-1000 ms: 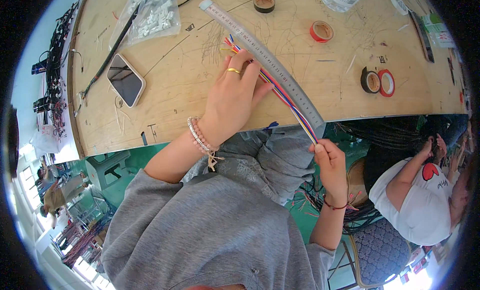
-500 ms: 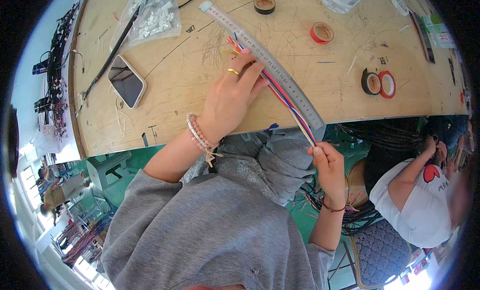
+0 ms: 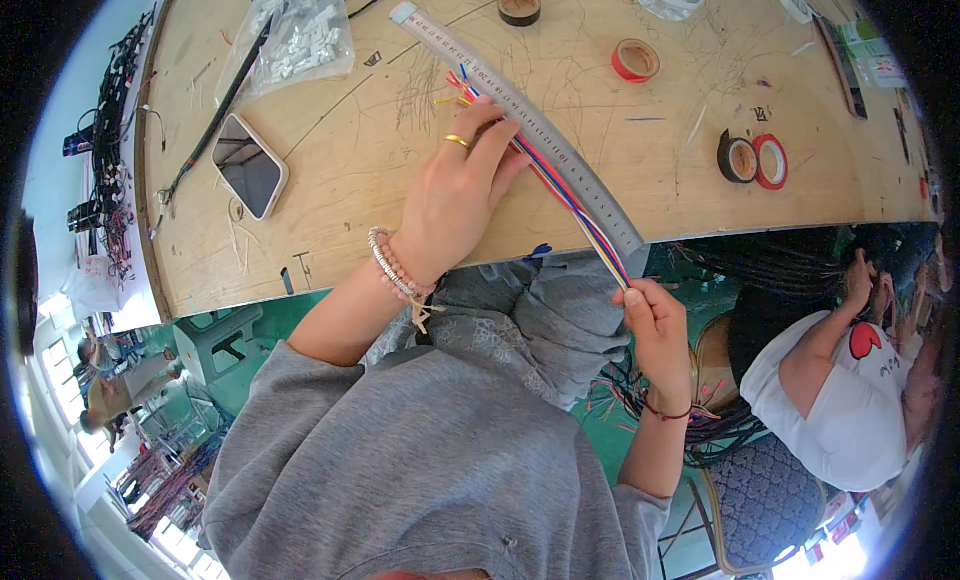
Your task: The worker is organizing a bundle of multicolored wires, measuring them against a ruler, and securing them with electrical tape.
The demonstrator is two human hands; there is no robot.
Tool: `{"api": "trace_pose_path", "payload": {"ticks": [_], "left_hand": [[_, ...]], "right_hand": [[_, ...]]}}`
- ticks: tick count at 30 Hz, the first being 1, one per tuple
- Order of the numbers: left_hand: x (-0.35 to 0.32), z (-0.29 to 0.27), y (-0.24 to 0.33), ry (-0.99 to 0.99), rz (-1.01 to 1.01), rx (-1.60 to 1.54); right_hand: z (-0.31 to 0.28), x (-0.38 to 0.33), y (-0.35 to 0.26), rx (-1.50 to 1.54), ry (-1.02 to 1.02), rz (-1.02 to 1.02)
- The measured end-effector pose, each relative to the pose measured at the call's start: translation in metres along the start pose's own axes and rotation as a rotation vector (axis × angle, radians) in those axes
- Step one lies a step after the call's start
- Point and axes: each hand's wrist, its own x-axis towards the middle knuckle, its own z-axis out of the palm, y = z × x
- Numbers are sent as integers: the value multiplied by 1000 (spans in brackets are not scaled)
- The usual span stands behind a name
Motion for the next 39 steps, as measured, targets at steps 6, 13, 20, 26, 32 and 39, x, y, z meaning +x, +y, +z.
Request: {"api": "trace_pose_path", "payload": {"ticks": [6, 13, 20, 26, 32, 39], "left_hand": [[1, -1, 1, 24, 14, -12], [1, 0, -1, 63, 36, -35], [0, -1, -1, 36, 16, -34], [-1, -2, -1, 37, 18, -24], [-1, 2, 0, 45, 38, -18], [0, 1, -4, 43, 60, -6]], "right_hand": [[0, 0, 0, -32, 12, -19], [1, 0, -2, -8, 18, -12], [2, 0, 0, -19, 28, -13], [1, -1, 1, -24, 8, -15], [1, -3, -2, -60, 52, 3], [1, 0, -6, -70, 44, 9]]}}
